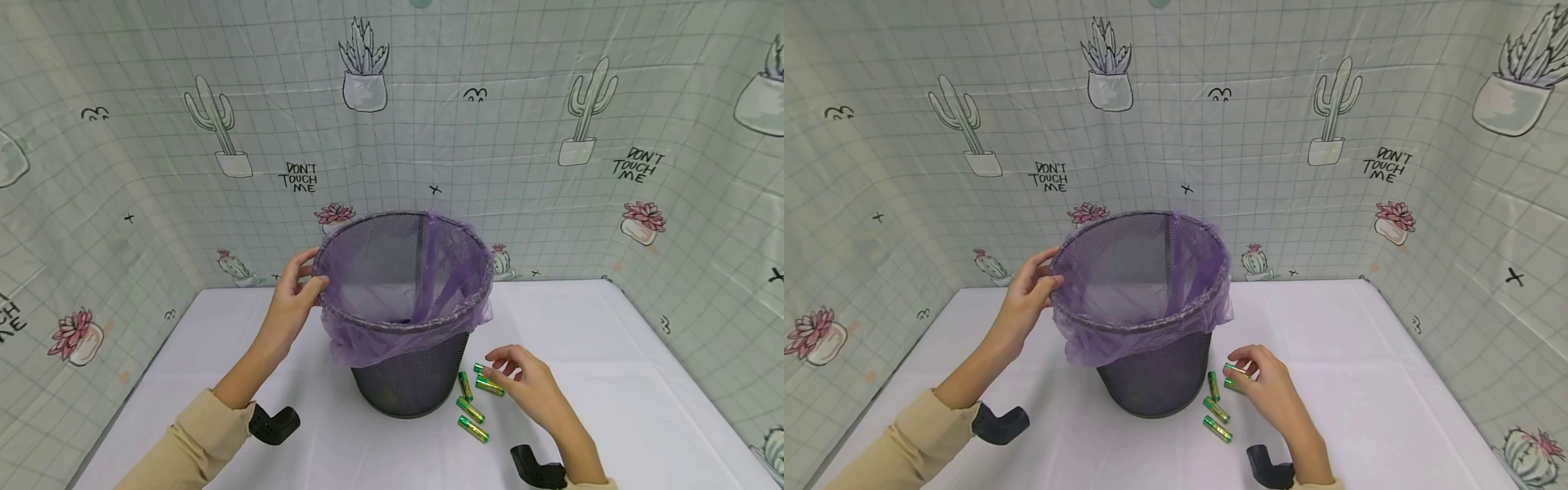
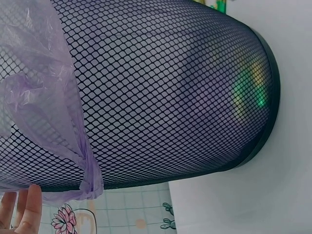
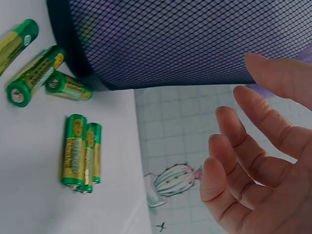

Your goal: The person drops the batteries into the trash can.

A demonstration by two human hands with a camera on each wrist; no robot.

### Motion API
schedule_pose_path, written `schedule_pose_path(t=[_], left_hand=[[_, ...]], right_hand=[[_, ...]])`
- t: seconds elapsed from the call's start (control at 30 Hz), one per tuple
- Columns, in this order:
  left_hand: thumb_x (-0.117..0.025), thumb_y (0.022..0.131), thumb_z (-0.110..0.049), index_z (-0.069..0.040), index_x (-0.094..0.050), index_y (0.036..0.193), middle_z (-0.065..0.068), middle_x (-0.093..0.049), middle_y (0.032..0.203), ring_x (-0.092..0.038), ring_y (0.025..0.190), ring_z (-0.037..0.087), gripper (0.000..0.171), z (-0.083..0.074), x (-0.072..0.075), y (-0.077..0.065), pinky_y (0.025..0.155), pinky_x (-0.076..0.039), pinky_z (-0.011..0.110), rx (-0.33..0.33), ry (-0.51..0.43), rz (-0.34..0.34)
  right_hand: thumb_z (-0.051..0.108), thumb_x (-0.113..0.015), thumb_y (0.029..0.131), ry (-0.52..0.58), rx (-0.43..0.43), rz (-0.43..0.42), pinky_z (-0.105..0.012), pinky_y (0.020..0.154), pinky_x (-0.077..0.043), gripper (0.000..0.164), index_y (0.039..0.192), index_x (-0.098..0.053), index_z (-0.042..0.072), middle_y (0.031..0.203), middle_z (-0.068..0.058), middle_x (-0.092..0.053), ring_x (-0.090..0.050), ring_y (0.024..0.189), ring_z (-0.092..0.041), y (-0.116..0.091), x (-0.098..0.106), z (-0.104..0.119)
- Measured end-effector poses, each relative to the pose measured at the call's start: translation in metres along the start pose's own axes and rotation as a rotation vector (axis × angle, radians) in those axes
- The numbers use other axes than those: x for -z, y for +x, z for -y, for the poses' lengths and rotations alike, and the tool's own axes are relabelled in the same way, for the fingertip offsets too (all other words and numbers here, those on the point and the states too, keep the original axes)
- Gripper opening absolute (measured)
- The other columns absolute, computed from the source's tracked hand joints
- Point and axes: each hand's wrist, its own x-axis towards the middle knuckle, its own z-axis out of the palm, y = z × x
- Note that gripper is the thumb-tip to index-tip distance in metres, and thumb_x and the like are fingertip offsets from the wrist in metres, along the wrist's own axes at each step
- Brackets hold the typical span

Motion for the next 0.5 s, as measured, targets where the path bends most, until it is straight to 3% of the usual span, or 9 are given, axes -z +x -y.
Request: schedule_pose_path(t=[0.13,0.5], left_hand=[[-0.045,0.094,-0.014,-0.016,-0.03,0.144,0.015,-0.044,0.128,-0.05,0.092,0.01,0.052,0.0,0.0,-0.001,0.076,-0.048,0.018,-0.003,0.002,0.001],[-0.045,0.093,-0.013,-0.015,-0.031,0.143,0.015,-0.045,0.127,-0.05,0.093,0.014,0.052,0.0,0.0,-0.001,0.076,-0.048,0.018,-0.013,-0.007,0.0]], right_hand=[[0.024,-0.066,0.085,0.006,-0.066,0.046,-0.022,0.063,-0.042,0.025,0.103,-0.065,0.007,0.085,0.0,-0.057,-0.05,0.076,-0.01,-0.001,-0.004,-0.005],[0.019,-0.068,0.083,-0.015,-0.114,0.077,-0.022,0.062,-0.04,0.022,0.1,-0.068,0.006,0.086,-0.001,-0.059,-0.05,0.079,-0.012,0.001,-0.011,-0.018]])
